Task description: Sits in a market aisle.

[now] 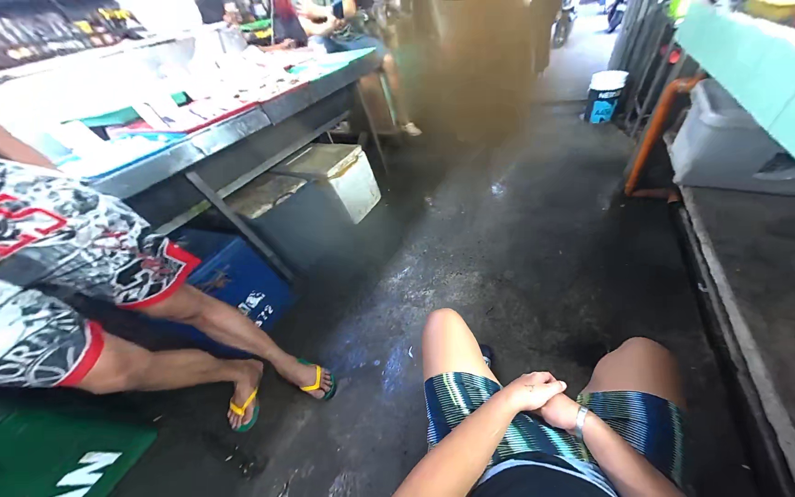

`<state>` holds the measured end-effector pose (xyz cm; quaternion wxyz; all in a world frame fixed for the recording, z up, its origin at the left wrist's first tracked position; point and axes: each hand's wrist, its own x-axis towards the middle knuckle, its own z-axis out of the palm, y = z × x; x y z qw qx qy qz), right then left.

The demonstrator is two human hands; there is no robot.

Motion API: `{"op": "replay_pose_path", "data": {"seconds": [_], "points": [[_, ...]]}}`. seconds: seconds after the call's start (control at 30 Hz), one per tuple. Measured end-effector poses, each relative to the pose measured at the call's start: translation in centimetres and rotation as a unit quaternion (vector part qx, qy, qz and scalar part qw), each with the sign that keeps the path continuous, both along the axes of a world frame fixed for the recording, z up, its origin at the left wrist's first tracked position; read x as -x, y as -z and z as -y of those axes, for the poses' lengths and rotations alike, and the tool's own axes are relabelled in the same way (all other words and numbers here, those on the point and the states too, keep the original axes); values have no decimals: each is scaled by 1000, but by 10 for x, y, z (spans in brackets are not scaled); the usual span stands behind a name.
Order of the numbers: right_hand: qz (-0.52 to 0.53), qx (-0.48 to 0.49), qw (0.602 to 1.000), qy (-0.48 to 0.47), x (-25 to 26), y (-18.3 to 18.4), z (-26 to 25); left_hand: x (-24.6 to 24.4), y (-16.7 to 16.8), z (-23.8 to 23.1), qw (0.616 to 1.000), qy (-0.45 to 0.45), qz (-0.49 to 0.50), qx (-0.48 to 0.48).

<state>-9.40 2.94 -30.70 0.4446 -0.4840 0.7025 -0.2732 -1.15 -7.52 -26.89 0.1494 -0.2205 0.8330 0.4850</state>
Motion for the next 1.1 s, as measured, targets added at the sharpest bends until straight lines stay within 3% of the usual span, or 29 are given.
{"op": "replay_pose_path", "data": {"seconds": [0.3,0.6,0.93,1.1], "points": [[20,27,998,45,4,-3,-12,14,5,-8,1000,7,-18,-19],[32,28,999,-6,-10,1,11,-11,8,9,1000,-23,-13,-13],[0,40,999,7,8,9,-1,11,7,-3,1000,-4,-21,0],[22,29,999,4,4,-10,-3,9,1,-4,1000,-5,-14,-10]]}}
